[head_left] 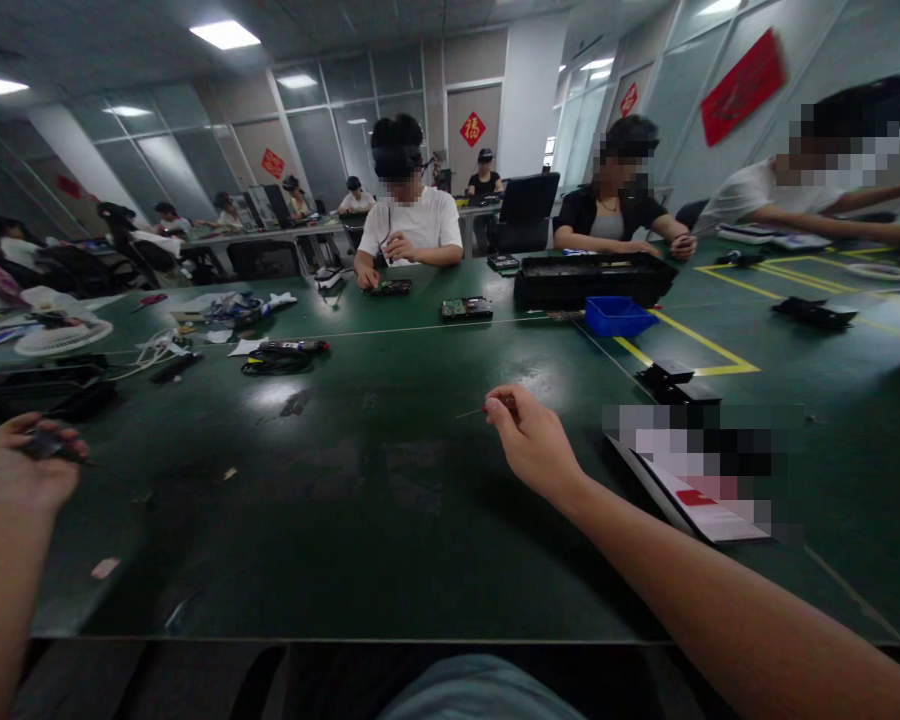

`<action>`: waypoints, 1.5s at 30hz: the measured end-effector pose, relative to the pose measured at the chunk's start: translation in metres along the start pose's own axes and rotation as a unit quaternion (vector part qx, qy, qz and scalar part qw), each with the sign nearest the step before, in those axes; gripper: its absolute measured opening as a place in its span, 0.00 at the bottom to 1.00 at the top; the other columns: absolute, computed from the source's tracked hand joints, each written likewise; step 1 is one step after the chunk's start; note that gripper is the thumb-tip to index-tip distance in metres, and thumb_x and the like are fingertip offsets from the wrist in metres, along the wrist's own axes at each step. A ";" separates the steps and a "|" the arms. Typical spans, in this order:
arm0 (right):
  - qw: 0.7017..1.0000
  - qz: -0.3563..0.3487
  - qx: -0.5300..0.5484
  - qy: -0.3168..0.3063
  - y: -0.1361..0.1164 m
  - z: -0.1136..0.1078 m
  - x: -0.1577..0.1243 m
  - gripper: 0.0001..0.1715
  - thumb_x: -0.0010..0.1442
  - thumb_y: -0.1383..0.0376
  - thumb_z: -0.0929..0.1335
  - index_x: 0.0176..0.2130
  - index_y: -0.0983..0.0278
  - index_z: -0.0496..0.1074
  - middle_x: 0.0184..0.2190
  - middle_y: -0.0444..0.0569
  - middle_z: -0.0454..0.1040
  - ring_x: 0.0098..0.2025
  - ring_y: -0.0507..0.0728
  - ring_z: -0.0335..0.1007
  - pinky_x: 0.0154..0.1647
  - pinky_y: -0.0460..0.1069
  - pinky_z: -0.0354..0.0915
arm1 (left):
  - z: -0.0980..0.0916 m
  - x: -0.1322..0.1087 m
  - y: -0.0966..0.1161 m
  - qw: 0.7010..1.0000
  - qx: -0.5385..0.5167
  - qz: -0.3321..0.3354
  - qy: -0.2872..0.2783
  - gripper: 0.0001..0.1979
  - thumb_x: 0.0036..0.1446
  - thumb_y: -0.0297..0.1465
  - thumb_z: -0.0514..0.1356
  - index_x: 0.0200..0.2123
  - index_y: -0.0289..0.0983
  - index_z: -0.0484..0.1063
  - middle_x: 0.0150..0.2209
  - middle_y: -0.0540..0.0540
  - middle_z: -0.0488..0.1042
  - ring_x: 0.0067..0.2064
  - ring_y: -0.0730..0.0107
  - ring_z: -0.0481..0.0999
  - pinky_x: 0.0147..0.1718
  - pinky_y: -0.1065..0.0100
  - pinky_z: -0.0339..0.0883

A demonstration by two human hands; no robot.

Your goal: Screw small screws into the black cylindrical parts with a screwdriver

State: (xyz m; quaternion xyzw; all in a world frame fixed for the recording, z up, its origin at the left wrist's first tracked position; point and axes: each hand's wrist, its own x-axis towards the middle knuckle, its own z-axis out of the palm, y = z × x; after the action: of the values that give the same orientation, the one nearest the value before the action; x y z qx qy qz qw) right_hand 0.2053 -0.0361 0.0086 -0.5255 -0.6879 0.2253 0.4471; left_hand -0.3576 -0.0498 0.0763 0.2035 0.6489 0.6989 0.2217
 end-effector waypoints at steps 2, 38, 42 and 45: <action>1.000 -0.001 0.000 0.003 0.001 0.000 0.000 0.13 0.70 0.56 0.62 0.44 0.60 0.72 0.36 0.49 0.79 0.38 0.59 0.76 0.38 0.53 0.67 | 0.028 -0.024 0.008 0.997 -0.054 0.008 0.054 0.10 0.53 0.18 0.44 0.30 0.35 0.60 0.24 0.50 0.62 0.22 0.72 0.62 0.24 0.73 0.59; 1.000 0.002 -0.012 0.019 -0.003 -0.003 0.000 0.13 0.69 0.57 0.62 0.46 0.60 0.71 0.38 0.50 0.79 0.39 0.60 0.76 0.38 0.53 0.67 | 0.240 -0.259 -0.103 0.764 0.146 0.203 -0.595 0.20 0.48 0.20 0.60 0.46 0.40 0.70 0.44 0.42 0.73 0.46 0.58 0.72 0.49 0.54 0.64; 1.000 -0.005 -0.012 0.024 -0.007 -0.005 -0.001 0.14 0.68 0.55 0.63 0.38 0.60 0.73 0.31 0.47 0.78 0.34 0.58 0.75 0.35 0.52 0.65 | 0.239 -0.255 -0.107 0.758 0.189 0.259 -0.568 0.14 0.55 0.23 0.61 0.45 0.40 0.72 0.47 0.41 0.74 0.50 0.54 0.72 0.53 0.50 0.64; 0.999 -0.009 0.026 0.040 -0.008 -0.005 -0.002 0.14 0.68 0.55 0.64 0.39 0.60 0.73 0.31 0.47 0.77 0.34 0.58 0.74 0.36 0.52 0.65 | 0.240 -0.255 -0.108 0.742 0.183 0.297 -0.573 0.15 0.55 0.24 0.63 0.46 0.41 0.74 0.51 0.41 0.74 0.54 0.53 0.72 0.57 0.49 0.62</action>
State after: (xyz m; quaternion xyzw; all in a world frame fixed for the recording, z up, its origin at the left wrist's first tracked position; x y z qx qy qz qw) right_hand 0.2058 -0.0418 0.0164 -0.5157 -0.6681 0.2179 0.4901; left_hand -0.0067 0.0063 -0.0124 0.7843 0.4218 0.3489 0.2918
